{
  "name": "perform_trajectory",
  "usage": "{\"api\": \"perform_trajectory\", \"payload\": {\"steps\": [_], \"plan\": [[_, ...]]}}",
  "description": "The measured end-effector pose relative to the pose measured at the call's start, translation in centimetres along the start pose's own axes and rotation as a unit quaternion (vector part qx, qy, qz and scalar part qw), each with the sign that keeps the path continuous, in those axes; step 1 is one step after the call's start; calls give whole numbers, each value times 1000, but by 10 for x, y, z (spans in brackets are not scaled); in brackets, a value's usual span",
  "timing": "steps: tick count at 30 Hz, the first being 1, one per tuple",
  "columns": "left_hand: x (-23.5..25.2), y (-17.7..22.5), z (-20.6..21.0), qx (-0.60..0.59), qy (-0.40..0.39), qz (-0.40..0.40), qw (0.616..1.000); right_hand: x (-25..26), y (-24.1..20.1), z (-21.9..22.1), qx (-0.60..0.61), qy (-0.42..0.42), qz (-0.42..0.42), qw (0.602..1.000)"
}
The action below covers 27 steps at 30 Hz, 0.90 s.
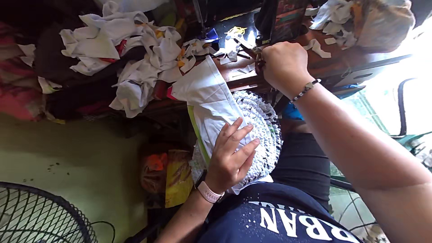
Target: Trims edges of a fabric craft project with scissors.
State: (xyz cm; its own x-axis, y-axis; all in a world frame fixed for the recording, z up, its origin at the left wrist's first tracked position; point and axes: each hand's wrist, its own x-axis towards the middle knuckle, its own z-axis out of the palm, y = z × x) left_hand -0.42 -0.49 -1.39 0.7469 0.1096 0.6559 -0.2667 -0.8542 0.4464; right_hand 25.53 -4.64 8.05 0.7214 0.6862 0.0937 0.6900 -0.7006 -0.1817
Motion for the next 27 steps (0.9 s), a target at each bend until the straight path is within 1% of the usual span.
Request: {"api": "perform_trajectory", "payload": {"steps": [5, 13, 20, 27], "plan": [[-1, 0, 1, -8, -5, -6, 1000, 8, -4, -8, -17, -32, 5, 999], [-1, -3, 3, -8, -2, -5, 1000, 11, -2, -10, -1, -25, -11, 1000], [-1, -2, 4, -8, -4, -8, 1000, 17, -6, -15, -2, -32, 3, 999], [-3, -4, 4, -8, -8, -13, 1000, 13, -10, -15, 9, -26, -31, 999]]}}
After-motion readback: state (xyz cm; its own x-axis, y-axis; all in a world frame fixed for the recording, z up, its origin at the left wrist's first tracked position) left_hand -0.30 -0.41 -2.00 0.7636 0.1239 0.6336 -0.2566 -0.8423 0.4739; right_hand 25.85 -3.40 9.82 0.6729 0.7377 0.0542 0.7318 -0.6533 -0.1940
